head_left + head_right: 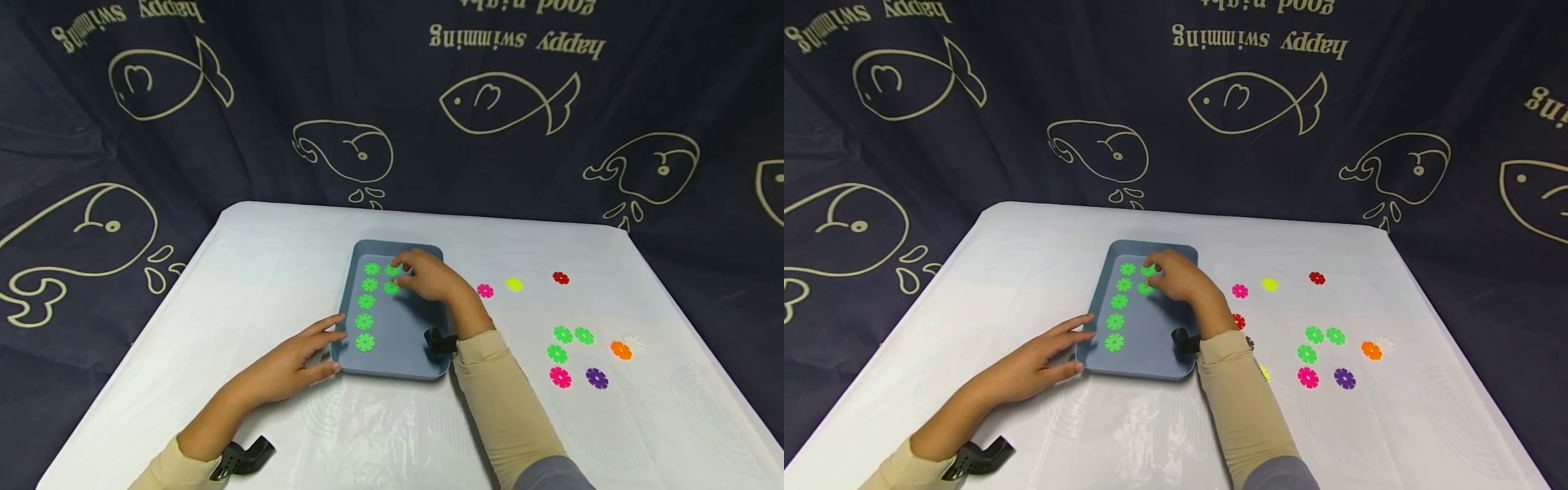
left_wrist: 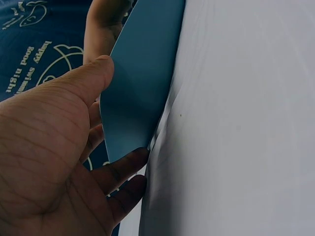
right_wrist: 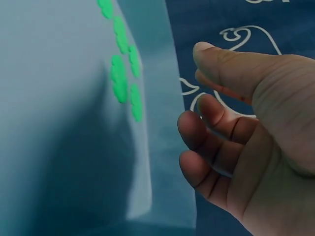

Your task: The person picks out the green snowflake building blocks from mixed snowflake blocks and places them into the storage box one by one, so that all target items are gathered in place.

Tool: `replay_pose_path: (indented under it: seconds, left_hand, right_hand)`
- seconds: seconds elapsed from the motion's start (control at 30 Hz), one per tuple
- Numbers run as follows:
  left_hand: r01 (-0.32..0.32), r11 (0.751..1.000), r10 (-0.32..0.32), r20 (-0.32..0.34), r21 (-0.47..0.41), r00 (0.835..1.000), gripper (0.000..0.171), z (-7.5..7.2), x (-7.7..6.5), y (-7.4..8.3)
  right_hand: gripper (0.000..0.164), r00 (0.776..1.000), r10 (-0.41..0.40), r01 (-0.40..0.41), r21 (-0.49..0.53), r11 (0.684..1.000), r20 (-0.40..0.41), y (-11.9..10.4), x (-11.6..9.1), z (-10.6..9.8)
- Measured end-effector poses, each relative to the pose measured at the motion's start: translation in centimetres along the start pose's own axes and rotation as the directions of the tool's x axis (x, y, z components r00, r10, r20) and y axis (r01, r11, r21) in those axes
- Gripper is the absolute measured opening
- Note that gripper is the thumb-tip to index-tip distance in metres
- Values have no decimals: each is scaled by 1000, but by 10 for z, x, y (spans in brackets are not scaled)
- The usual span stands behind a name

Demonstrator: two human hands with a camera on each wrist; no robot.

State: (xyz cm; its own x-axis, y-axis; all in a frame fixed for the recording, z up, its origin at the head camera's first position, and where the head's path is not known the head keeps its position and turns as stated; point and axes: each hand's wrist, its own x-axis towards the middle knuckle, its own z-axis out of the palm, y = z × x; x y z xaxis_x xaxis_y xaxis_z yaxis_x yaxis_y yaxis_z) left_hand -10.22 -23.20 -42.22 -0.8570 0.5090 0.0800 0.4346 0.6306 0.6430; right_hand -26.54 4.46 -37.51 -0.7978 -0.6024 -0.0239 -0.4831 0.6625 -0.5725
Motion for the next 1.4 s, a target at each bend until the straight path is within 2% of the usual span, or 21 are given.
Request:
replay_pose_path:
  seconds: [0.47, 0.7, 0.97, 1.2, 1.4]
  left_hand:
    - [-3, 1000, 3, 2, -6, 1000, 60, 1, 0, 1]
    - [6, 1000, -6, 1, 10, 1000, 60, 1, 0, 0]
    - [5, 1000, -5, 2, 9, 1000, 61, 1, 0, 1]
    - [7, 1000, -7, 0, 9, 1000, 59, 1, 1, 1]
    - [19, 1000, -19, 7, 7, 1000, 59, 1, 0, 3]
  right_hand:
    - [32, 997, -56, 53, -46, 998, -62, -1, -22, -21]
    - [31, 995, -73, 73, -10, 997, -67, 7, -40, -32]
    - [32, 987, -135, 136, 11, 991, -87, 28, -75, -43]
    - [30, 991, -82, 83, 12, 996, -105, 51, -110, -51]
    - [28, 987, -80, 77, -27, 997, -137, 73, -141, -60]
